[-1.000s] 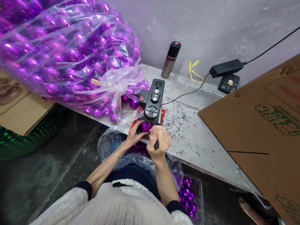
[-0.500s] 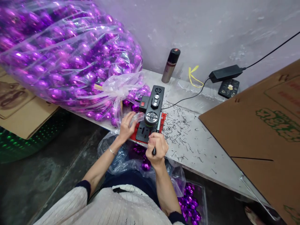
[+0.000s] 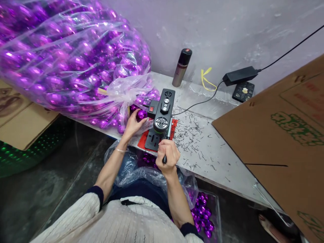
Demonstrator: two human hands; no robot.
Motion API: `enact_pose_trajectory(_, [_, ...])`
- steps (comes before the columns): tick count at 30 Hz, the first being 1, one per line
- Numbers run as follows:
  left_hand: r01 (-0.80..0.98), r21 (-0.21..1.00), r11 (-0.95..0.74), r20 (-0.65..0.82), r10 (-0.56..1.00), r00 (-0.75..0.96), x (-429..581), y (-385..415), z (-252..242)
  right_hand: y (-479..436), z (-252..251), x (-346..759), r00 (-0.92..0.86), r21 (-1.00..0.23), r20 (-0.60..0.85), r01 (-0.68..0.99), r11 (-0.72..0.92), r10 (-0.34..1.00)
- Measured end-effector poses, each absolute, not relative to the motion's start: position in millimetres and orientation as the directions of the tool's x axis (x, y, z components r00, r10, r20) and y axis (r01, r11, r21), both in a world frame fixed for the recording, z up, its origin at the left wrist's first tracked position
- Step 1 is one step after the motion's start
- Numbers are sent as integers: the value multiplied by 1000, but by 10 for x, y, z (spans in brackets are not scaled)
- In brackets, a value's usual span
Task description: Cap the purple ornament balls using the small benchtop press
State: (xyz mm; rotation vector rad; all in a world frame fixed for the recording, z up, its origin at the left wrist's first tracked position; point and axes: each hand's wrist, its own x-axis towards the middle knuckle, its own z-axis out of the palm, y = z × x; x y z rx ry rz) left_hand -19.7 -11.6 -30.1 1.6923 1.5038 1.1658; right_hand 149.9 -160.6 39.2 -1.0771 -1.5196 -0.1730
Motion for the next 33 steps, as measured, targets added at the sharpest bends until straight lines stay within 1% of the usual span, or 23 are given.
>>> enact_pose_trajectory(3, [189, 963, -192, 206, 977, -56, -251, -619, -248, -1603, 396, 1504, 154, -465, 844, 688, 557, 515])
enact_pose_trajectory(6, [-20, 995, -100, 99, 995, -24, -187, -1112, -346, -1587, 444, 1499, 186, -489, 833, 687, 537, 520])
enact_pose_trajectory(8, [-106, 994, -28, 26, 999, -21, -93, -1304, -464, -1565, 506, 1494, 200, -498, 829, 689, 527, 523])
enact_pose_trajectory(10, [-135, 991, -4, 2, 1000, -18, 2, -1361, -577, -1539, 579, 1493, 208, -499, 831, 688, 526, 516])
enact_pose_trajectory(13, [-62, 997, -51, 51, 999, -1, 101, -1283, -683, -1507, 664, 1497, 211, -496, 836, 689, 530, 507])
enact_pose_trajectory(16, [113, 985, -133, 131, 991, 25, 152, -1166, -721, -1502, 688, 1508, 208, -495, 831, 698, 517, 515])
enact_pose_trajectory(20, [379, 893, -244, 225, 970, 95, 187, -1079, -723, -1522, 658, 1522, 195, -487, 831, 707, 513, 520])
enact_pose_trajectory(22, [448, 840, -306, 273, 952, 138, 202, -1056, -716, -1533, 642, 1525, 184, -479, 834, 710, 516, 520])
enact_pose_trajectory(26, [464, 785, -411, 355, 912, 206, 244, -1011, -730, -1544, 628, 1528, 164, -456, 842, 725, 516, 514])
enact_pose_trajectory(33, [435, 774, -460, 399, 888, 229, 296, -971, -830, -1579, 606, 1536, 124, -426, 846, 742, 518, 519])
